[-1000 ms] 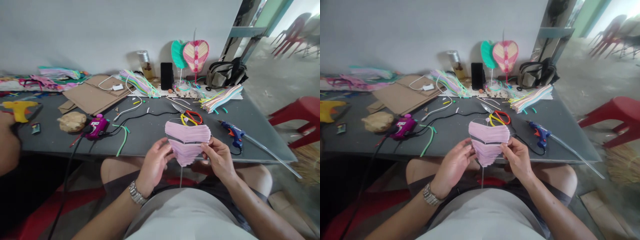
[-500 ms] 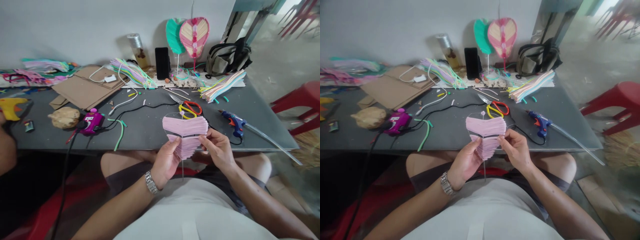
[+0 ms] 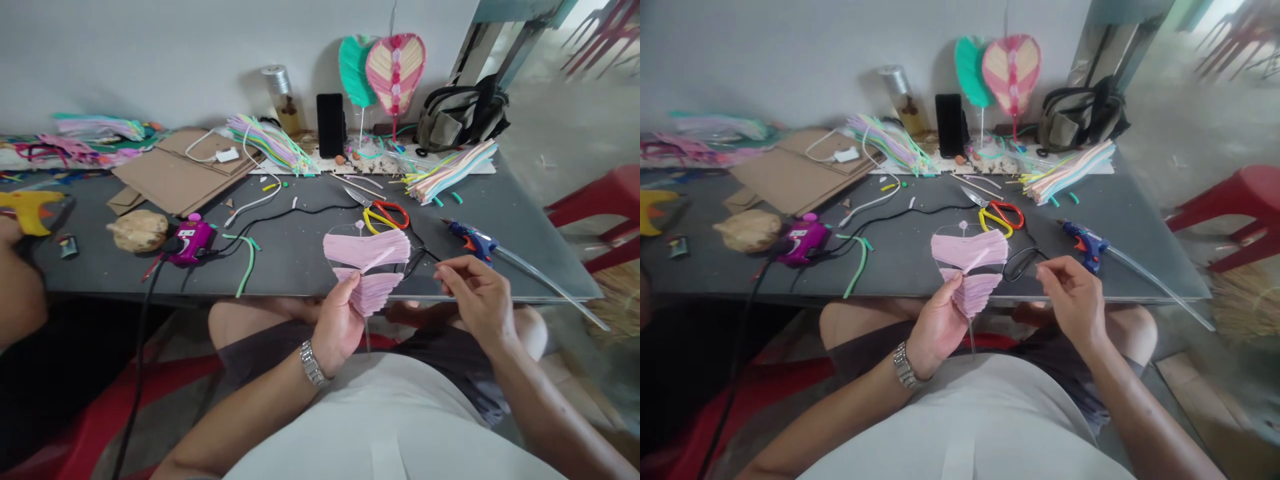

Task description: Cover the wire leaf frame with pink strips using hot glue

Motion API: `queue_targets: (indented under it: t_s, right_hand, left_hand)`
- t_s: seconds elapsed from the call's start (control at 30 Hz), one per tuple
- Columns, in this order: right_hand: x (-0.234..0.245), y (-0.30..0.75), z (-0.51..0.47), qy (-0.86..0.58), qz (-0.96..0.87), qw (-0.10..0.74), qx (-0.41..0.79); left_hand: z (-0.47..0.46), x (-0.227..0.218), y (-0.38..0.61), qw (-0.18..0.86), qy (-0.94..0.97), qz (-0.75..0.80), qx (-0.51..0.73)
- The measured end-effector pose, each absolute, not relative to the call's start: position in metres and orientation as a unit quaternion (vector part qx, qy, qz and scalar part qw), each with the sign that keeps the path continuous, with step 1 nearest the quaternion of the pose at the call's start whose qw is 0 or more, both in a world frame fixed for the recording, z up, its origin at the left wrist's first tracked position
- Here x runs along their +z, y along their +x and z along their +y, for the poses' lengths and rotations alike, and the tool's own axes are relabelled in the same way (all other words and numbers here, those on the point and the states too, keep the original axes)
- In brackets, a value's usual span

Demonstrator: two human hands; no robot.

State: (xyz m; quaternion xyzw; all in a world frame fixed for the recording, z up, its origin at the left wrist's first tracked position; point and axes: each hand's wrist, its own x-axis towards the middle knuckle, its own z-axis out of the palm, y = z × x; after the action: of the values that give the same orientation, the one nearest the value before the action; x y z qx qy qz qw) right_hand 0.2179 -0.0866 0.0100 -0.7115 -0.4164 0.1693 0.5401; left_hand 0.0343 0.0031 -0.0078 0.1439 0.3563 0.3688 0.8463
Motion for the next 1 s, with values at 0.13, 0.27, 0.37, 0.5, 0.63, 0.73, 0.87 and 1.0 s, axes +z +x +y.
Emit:
queue_targets:
  t_s: [0.13,0.27,0.37,0.5,0.63,0.73,0.87,1.0]
  right_hand:
    - [0.029,0.196,-0.078,-0.671,-0.558,0.486,-0.031]
    - [0.039,0.182,-0.054,-0.613,-0.645,0.452,-0.066]
    - [0.039,0.180,-0.047,-0.600,-0.662,0.447,-0.042]
    - [0.041,0.175,-0.055,-0.584,-0.674,0.452,-0.025]
    - [0.042,0.168,-0.067,-0.550,-0.705,0.448,-0.005]
    - [0.036,0.164,-0.074,-0.519,-0.731,0.444,0.011]
    - [0.026,0.160,-0.080,-0.495,-0.756,0.428,0.005]
    - [0.025,0.153,-0.083,-0.470,-0.786,0.402,-0.008]
  left_hand:
    - [0.000,-0.008,0.035,0.855,0.136,0.345,0.363]
    - [-0.001,-0.005,0.035,0.854,0.130,0.339,0.371]
    - [-0.001,-0.004,0.033,0.852,0.132,0.338,0.378]
    - [0.001,-0.004,0.033,0.854,0.126,0.334,0.379]
    - [0.003,-0.004,0.033,0.866,0.105,0.315,0.375]
    - [0.003,-0.002,0.031,0.873,0.090,0.308,0.367]
    - [0.002,0.001,0.027,0.875,0.078,0.311,0.363]
    - [0.002,0.001,0.027,0.875,0.061,0.322,0.356]
